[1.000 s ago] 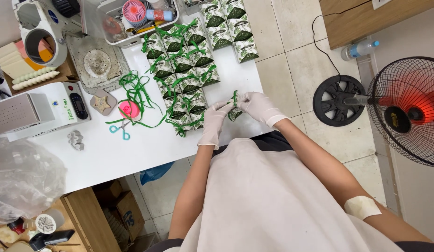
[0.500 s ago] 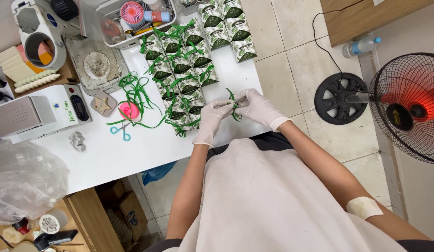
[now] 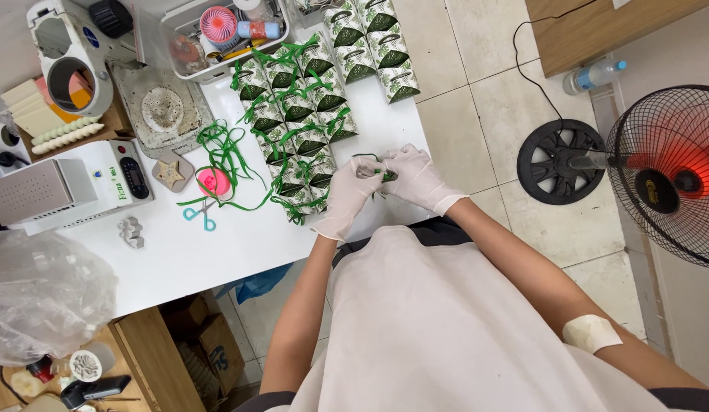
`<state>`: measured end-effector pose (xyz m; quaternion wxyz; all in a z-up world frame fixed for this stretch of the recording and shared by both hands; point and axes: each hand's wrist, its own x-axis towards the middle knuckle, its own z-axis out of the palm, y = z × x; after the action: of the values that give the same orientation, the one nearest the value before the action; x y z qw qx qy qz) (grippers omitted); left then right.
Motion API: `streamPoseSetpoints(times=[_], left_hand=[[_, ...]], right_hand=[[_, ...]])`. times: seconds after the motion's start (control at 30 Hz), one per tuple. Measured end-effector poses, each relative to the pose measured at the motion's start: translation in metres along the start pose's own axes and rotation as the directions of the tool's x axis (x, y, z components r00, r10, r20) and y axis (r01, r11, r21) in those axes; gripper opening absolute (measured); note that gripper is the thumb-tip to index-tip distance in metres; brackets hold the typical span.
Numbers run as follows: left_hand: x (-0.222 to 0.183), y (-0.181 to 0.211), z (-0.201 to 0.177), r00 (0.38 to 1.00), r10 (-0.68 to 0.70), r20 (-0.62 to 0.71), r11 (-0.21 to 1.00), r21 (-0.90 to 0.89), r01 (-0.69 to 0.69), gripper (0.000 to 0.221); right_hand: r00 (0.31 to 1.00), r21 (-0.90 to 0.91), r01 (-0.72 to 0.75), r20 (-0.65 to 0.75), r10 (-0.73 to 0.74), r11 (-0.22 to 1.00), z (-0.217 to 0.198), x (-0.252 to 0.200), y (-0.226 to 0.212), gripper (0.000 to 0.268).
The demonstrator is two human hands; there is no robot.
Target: Wrapping and tying green ribbons on small square packages in a production area.
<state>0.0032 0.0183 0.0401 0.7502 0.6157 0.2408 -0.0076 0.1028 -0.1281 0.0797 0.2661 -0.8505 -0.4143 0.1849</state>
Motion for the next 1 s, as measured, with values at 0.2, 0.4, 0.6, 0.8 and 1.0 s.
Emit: streamPoseSetpoints(times=[0.2, 0.4, 0.6, 0.8, 1.0], left_hand=[[-0.01, 0.016, 0.005, 0.964, 0.26, -0.051, 0.888, 0.406, -0.218, 0.017], [-0.01, -0.003, 0.011, 0.859, 0.491, -0.144, 0.776, 0.52, -0.357, 0.019], [-0.002, -0.024, 0.007, 0.924, 0.162, -0.346, 0.984, -0.01, -0.176, 0.015], [-0.002, -0.042, 0.006, 0.934, 0.116, -0.338, 0.991, -0.018, -0.129, 0.015], [0.002, -0.055, 0.004, 0.951, 0.145, -0.273, 0.985, -0.048, -0.164, 0.013]], right_hand=[[0.996, -0.061, -0.093, -0.024, 0.091, 0.994, 0.029, -0.004, 0.022, 0.023], [0.968, 0.159, -0.249, 0.021, 0.249, 0.955, 0.011, -0.004, 0.006, 0.032], [0.868, 0.66, -0.482, 0.269, 0.417, 0.577, 0.026, -0.004, 0.016, 0.034], [0.863, 0.615, -0.482, 0.21, 0.46, 0.624, 0.03, 0.0, 0.011, 0.033], [0.868, 0.571, -0.474, 0.177, 0.463, 0.671, 0.044, 0.001, 0.029, 0.026]])
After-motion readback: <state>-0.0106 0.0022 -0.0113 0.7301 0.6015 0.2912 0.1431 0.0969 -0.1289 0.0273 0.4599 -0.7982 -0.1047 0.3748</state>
